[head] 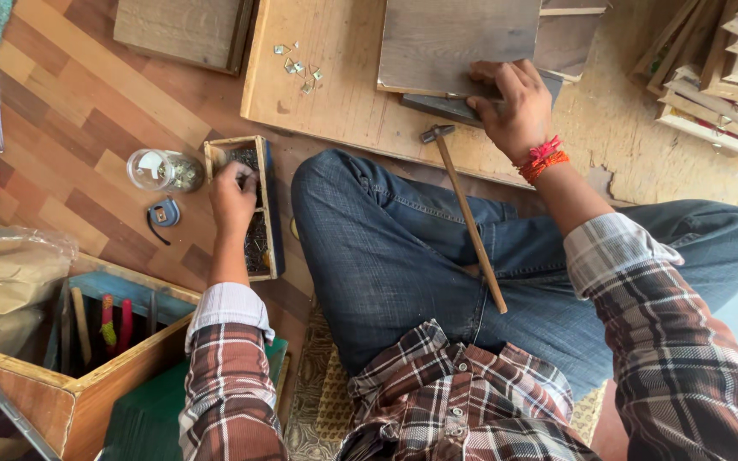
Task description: The person assembles small wooden picture frames by placing a printed image inside, positioning metal corner brackets, and hammering nails to secure them. The person repeatedly picks up frames, inserts images, and fastens brackets with a hammer.
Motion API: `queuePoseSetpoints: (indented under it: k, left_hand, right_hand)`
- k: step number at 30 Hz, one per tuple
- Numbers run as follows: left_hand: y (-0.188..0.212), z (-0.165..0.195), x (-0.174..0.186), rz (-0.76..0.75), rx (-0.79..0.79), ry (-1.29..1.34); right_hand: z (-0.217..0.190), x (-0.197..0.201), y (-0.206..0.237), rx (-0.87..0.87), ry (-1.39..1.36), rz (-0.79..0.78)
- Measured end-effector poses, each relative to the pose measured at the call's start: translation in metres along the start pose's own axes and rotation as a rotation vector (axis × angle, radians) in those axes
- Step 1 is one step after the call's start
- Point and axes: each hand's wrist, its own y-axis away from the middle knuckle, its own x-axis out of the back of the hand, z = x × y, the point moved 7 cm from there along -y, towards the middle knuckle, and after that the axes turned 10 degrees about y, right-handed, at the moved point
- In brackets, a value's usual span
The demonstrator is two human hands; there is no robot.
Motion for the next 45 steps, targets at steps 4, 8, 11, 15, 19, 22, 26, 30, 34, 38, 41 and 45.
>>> queuePoseSetpoints:
  k: [4, 8, 11, 15, 19, 22, 26, 30, 34, 38, 41, 45]
  left_hand:
    - [0.004, 0.001, 0.006, 0.073, 0.035, 0.126]
    - [-0.003, 0.022, 0.016, 0.149, -0.036, 0.097]
    - [-0.016, 0.056, 0.016, 0.128, -0.167, -0.023]
    - [-0.035, 0.080, -0.012, 0.035, -0.069, 0.141]
    - [-0.042, 0.047, -0.012, -0.085, 0.079, -0.317]
    - [-0.039, -0.001, -0.011, -0.243, 0.113, -0.520]
    - [-0.010, -0.027, -0.029, -0.256, 0.040, -0.344]
    - [0.001, -0.009, -0.031, -0.285, -0.044, -0.158]
    - [0.007, 0.004, -0.017, -0.166, 0.002, -0.143]
    - [0.001, -0.006, -0.010, -0.098, 0.124, -0.026]
    - [-0.021, 0.018, -0.017, -0.086, -0.113, 0.193]
    - [-0.060, 0.076, -0.042, -0.087, -0.182, 0.027]
  right_hand:
    - [-0.020, 0.011, 0.022, -0.057, 0.050, 0.011]
    - [-0.054, 0.011, 0.093, -0.431, -0.419, -0.245]
    - [-0.081, 0.012, 0.140, -0.475, -0.633, -0.385]
    - [-0.072, 0.013, 0.182, -0.784, -0.853, -0.369]
    - [-0.067, 0.015, 0.192, -0.813, -0.782, -0.366]
    - [-0.071, 0.018, 0.188, -0.742, -0.798, -0.324]
    - [-0.069, 0.023, 0.187, -0.746, -0.784, -0.322]
    - [-0.065, 0.039, 0.187, -0.657, -0.736, -0.298]
    - [-0.063, 0.049, 0.191, -0.641, -0.615, -0.283]
    - [-0.064, 0.053, 0.193, -0.641, -0.590, -0.291]
    - [-0.066, 0.060, 0.194, -0.672, -0.669, -0.287]
    - [-0.078, 0.084, 0.191, -0.598, -0.589, -0.210]
